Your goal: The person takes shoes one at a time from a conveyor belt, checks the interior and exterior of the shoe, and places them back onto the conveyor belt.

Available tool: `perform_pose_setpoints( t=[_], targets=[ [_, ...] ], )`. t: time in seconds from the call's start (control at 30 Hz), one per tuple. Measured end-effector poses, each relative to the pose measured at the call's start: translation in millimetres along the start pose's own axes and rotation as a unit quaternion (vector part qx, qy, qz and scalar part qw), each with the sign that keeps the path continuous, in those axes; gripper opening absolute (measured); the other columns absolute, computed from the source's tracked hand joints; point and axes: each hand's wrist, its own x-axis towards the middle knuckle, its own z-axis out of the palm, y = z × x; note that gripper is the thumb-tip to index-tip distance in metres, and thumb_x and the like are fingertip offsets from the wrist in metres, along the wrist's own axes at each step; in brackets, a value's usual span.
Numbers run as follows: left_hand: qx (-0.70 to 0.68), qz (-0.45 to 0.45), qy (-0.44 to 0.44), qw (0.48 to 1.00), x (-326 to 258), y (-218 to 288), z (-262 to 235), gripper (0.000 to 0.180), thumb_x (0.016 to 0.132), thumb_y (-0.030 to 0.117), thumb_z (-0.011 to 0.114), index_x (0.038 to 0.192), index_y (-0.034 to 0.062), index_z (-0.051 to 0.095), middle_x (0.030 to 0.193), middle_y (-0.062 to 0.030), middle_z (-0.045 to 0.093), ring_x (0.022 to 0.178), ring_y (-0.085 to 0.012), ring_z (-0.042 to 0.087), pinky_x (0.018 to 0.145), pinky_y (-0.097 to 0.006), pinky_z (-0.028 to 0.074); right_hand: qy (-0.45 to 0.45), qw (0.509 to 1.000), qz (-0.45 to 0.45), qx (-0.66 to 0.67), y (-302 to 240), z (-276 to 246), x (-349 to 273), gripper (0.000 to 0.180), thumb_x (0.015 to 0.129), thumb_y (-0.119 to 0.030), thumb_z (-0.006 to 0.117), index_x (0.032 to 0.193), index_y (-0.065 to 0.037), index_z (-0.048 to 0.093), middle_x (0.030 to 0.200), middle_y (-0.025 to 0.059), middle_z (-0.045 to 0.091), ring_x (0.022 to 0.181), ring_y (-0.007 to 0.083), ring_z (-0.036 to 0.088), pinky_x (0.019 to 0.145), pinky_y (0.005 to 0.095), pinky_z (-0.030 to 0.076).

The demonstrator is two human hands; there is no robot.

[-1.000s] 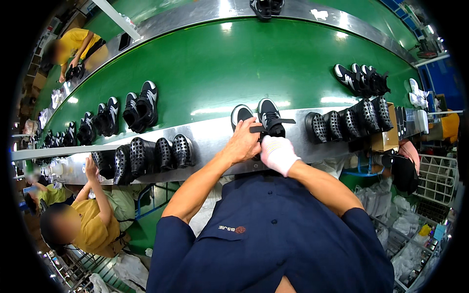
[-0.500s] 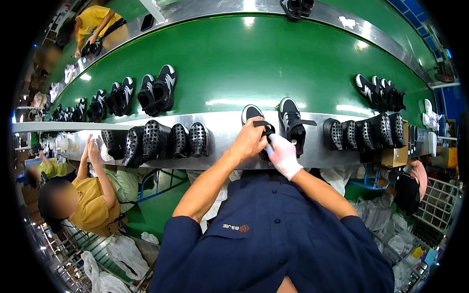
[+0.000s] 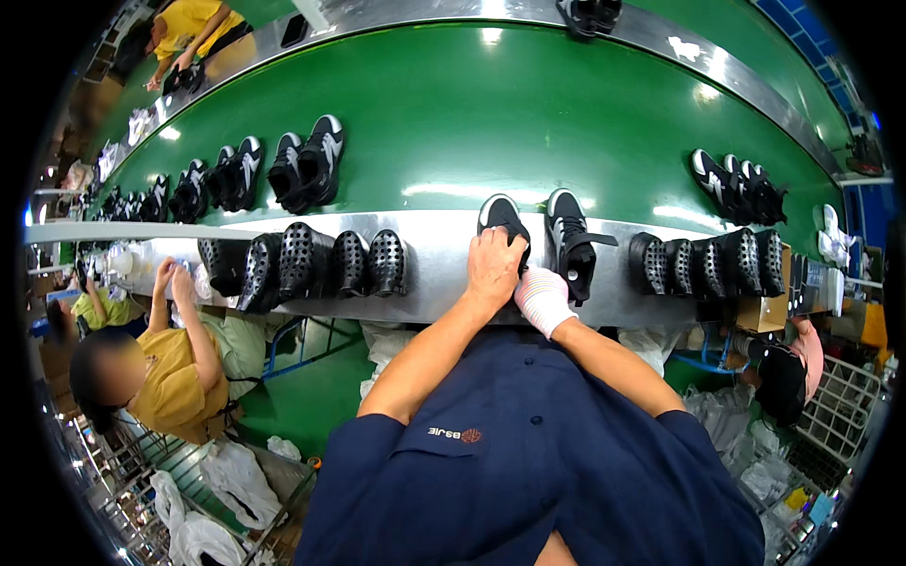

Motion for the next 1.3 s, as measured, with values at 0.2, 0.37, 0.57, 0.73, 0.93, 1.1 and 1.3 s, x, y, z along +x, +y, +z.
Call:
perform_pose_setpoints(
  t=[0.2,0.37,0.57,0.73,0.93,1.1,1.3],
  targets=[
    [-0.069,-0.054,0.033,0.996,-12,8,-17,0.033,0.076,0.003,0.076,0.108,0.0034,0.065,0.103,-0.0170,0.063,0.098,-0.0390,0.060,0.083,-0.048,0.048,-0.031,0.991,0.025,0.129,16,-11,-8,0.044,0.096,-0.041,0.063,0.097,0.003,0.071,0.095,0.0291,0.072,0.096,0.0431,0.072,0.085,0.0487,0.056],
    [-0.135,0.034,-0.036,0.990,-75,12,-60,0.041,0.079,0.006,0.078,0.116,0.0056,0.061,0.107,-0.0149,0.061,0.102,-0.0357,0.058,0.087,-0.046,0.049,0.060,0.952,0.153,0.258,71,-75,-66,0.040,0.092,-0.039,0.072,0.105,-0.001,0.072,0.098,0.0271,0.072,0.097,0.0393,0.072,0.089,0.0448,0.055],
    [-0.162,-0.003,-0.229,0.960,-59,31,-8,0.073,0.078,0.010,0.082,0.145,0.0099,0.051,0.110,-0.0229,0.064,0.105,-0.0412,0.059,0.088,-0.050,0.051,0.118,0.967,0.039,0.222,88,5,-5,0.037,0.085,-0.028,0.069,0.103,0.004,0.068,0.108,0.0312,0.067,0.105,0.0483,0.065,0.093,0.0533,0.053],
    [-0.029,-0.081,-0.237,0.968,-38,31,-4,0.036,0.084,0.034,0.081,0.107,0.0088,0.069,0.092,-0.0227,0.069,0.092,-0.0416,0.065,0.078,-0.053,0.054,0.047,0.964,-0.021,0.260,55,-44,-5,0.040,0.090,-0.026,0.065,0.118,0.003,0.067,0.110,0.0268,0.069,0.109,0.0454,0.066,0.096,0.0487,0.054],
    [0.089,-0.088,-0.117,0.985,62,-77,-26,0.031,0.086,0.032,0.080,0.102,0.0083,0.070,0.090,-0.0188,0.070,0.091,-0.0384,0.064,0.076,-0.051,0.053,0.058,0.972,-0.009,0.229,114,-124,44,0.041,0.090,-0.026,0.063,0.120,0.001,0.071,0.107,0.0259,0.074,0.103,0.0395,0.073,0.094,0.0440,0.056],
    [0.135,-0.212,-0.173,0.952,113,-202,-75,0.045,0.081,0.034,0.084,0.119,0.0132,0.070,0.108,-0.0215,0.068,0.112,-0.0404,0.062,0.093,-0.052,0.054,0.182,0.968,-0.078,0.154,145,-218,150,0.052,0.090,-0.029,0.073,0.130,0.003,0.065,0.120,0.0254,0.071,0.114,0.0366,0.069,0.104,0.0421,0.053],
    [0.065,-0.174,-0.072,0.980,116,-107,-130,0.041,0.083,0.013,0.080,0.120,0.0044,0.064,0.123,-0.0233,0.062,0.114,-0.0438,0.056,0.096,-0.051,0.047,0.213,0.974,-0.060,-0.052,158,-329,331,0.096,0.081,-0.038,0.086,0.157,-0.005,0.037,0.156,0.0300,0.040,0.145,0.0469,0.039,0.119,0.0498,0.039]
  ],
)
